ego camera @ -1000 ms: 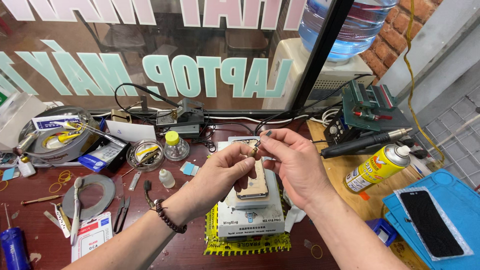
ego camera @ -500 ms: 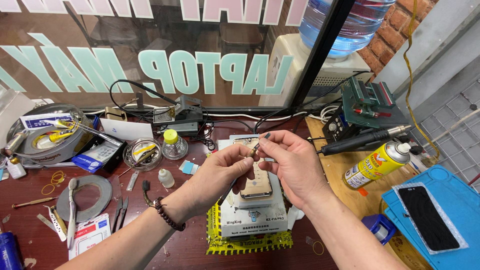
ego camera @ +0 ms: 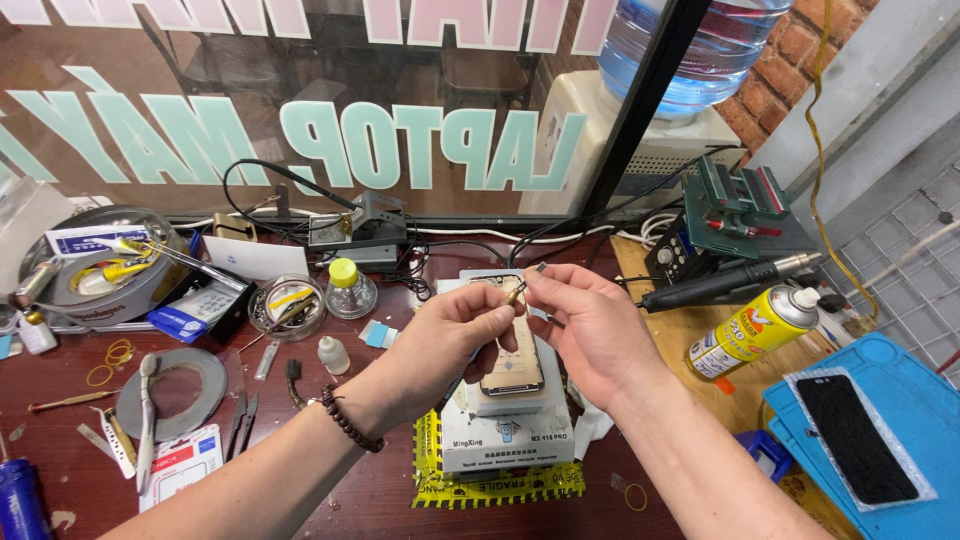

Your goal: The person cleans a phone display with a cloth, lifts the separated screen off the phone frame, and sets it on a blue mat. They then clean the frame, peel adhesive residue by hand, and use a hot air gun and a wire saw to cut the old adhesive around the frame on a mold.

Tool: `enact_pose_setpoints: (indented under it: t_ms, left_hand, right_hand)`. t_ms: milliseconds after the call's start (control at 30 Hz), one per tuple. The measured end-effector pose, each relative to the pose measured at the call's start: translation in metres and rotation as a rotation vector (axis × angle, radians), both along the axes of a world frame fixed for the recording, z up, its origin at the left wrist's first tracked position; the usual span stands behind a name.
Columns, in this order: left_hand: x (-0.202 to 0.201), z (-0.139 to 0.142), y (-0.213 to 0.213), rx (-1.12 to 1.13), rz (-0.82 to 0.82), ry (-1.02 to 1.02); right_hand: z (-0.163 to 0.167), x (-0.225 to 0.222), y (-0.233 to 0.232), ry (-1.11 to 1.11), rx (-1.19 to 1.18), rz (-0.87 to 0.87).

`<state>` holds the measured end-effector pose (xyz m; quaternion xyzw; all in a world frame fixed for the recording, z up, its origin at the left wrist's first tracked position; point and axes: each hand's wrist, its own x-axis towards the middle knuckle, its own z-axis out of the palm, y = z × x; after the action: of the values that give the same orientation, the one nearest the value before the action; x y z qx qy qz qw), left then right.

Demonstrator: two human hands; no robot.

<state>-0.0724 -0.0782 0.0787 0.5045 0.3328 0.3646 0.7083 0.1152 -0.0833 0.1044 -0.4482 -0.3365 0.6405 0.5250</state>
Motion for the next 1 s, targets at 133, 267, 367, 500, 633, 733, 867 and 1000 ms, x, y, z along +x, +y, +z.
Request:
enact_pose_setpoints:
  t_ms: [133,267,367,500,633,733,867,1000]
  left_hand:
    - [0.004,0.002,0.0,0.009,-0.027,0.008]
    - [0.004,0.003,-0.003,-0.02,-0.006,0.061]
    - [0.005,0.003,-0.005,-0.034,-0.014,0.025]
    - [0.003,0.001,-0.005,-0.012,-0.018,0.061]
    - [0.0,-0.002,-0.005,-0.048,-0.018,0.036]
    - [-0.001,-0.004,-0.004,-0.06,-0.034,0.034]
    - [0.002,-0.004,-0.002,-0.047,-0.03,0.055]
    - [-0.002,-0.002,0.003,-0.211,-0.123,0.192]
  right_hand:
    - [0.0,0.003,-0.003,-0.036,0.021,-0.026]
    - [0.002,0.007,-0.002,-0.146,0.027,-0.009]
    - [0.0,0.008,-0.005,-0.155,0.051,-0.004]
    - [-0.004,0.003,-0.012,-0.17,0.072,0.024]
    - [0.0,0.005,-0.015,-0.13,0.022,0.084]
    - [-0.001,0.007,-0.016,-0.155,0.013,0.134]
    - [-0.011,0.01,-0.013,-0.232,0.051,0.17]
    - [-0.022,0.013,-0.007,-0.26,0.033,0.15]
